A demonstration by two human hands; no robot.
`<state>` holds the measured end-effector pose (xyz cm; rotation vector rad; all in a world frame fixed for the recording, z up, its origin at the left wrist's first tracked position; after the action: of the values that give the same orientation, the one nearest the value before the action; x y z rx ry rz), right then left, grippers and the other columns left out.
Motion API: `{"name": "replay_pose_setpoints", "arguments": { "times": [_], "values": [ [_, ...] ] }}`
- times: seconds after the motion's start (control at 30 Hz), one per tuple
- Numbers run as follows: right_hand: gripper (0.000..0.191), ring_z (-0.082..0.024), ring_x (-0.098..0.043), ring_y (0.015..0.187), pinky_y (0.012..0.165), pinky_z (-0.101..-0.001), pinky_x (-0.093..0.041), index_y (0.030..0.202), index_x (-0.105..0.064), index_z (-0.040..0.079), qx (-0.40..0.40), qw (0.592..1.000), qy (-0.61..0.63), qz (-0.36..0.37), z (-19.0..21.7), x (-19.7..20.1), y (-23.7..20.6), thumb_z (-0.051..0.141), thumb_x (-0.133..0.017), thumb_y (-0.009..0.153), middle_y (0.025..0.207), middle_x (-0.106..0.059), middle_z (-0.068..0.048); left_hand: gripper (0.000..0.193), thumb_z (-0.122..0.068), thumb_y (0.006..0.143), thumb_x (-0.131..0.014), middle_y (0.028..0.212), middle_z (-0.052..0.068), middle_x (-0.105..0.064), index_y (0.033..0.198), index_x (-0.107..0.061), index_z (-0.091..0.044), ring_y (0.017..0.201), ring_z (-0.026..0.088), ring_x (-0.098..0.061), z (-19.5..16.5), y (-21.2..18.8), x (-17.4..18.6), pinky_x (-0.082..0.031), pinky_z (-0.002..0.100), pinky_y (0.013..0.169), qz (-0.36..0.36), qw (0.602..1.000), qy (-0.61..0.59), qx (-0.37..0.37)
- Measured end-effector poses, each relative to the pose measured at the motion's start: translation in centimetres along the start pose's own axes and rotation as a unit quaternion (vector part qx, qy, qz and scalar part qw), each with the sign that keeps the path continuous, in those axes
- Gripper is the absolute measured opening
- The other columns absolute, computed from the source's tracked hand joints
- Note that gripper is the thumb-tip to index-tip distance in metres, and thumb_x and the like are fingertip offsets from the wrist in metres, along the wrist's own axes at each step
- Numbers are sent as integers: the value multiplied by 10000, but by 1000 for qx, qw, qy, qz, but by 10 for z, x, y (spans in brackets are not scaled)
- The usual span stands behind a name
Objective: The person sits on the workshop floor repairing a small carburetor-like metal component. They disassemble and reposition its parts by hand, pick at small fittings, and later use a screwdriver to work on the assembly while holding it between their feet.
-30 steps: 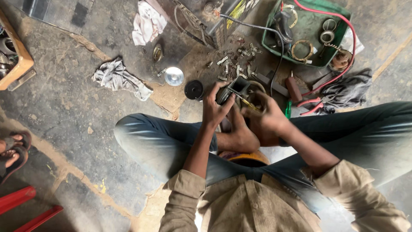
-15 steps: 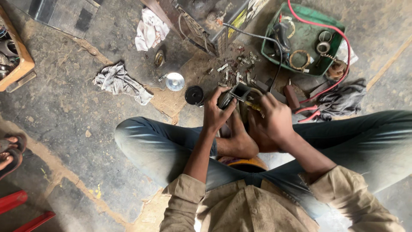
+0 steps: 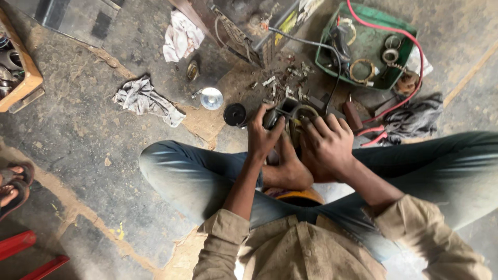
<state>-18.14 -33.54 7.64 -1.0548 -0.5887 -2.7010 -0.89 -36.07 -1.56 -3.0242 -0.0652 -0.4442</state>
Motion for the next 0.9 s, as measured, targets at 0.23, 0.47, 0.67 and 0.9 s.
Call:
{"name": "replay_pose_setpoints", "arguments": {
  "times": [0.23, 0.47, 0.67, 0.9],
  "values": [
    [326, -238, -625, 758, 673, -341, -488, 1199, -610, 48, -374, 816, 414, 152, -68, -59, -37, 251, -690, 957, 891, -651, -87, 355, -190, 883, -758, 1133, 180, -716, 1171, -644, -15, 1080, 320, -698, -21, -10, 5, -558, 424, 937, -39, 989, 35, -137],
    [302, -265, -637, 789, 680, -336, -473, 1173, -623, 65, 104, 980, -164, -38, 25, 11, -5, 260, -673, 947, 913, -665, -94, 367, -253, 894, -739, 1029, 149, -736, 1173, -645, -34, 951, 247, -736, -1, -5, 3, -588, 375, 817, -12, 999, 8, -37],
    [349, -222, -560, 693, 586, -337, -412, 1212, -651, 60, -170, 973, 150, 46, -33, 3, 5, 270, -707, 938, 881, -632, -73, 360, -231, 876, -741, 996, 132, -744, 1175, -660, -49, 907, 227, -739, -1, 0, 3, -594, 361, 799, 13, 998, 15, -63],
    [349, -324, -631, 739, 650, -356, -500, 1163, -579, 23, 81, 996, 31, -35, 6, 16, 1, 264, -725, 957, 902, -641, -130, 356, -215, 882, -738, 1069, 127, -750, 1185, -654, -48, 970, 238, -749, 6, -2, -1, -601, 376, 842, 20, 999, -10, -35]
  ]
}}
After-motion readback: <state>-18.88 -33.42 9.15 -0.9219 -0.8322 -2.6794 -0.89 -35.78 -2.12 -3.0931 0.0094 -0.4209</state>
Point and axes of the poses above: each hand's wrist, its own y-axis towards the middle knuckle, its own x-axis out of the back of the hand, z = x × y, the point moved 9 cm from there along y, towards the middle knuckle
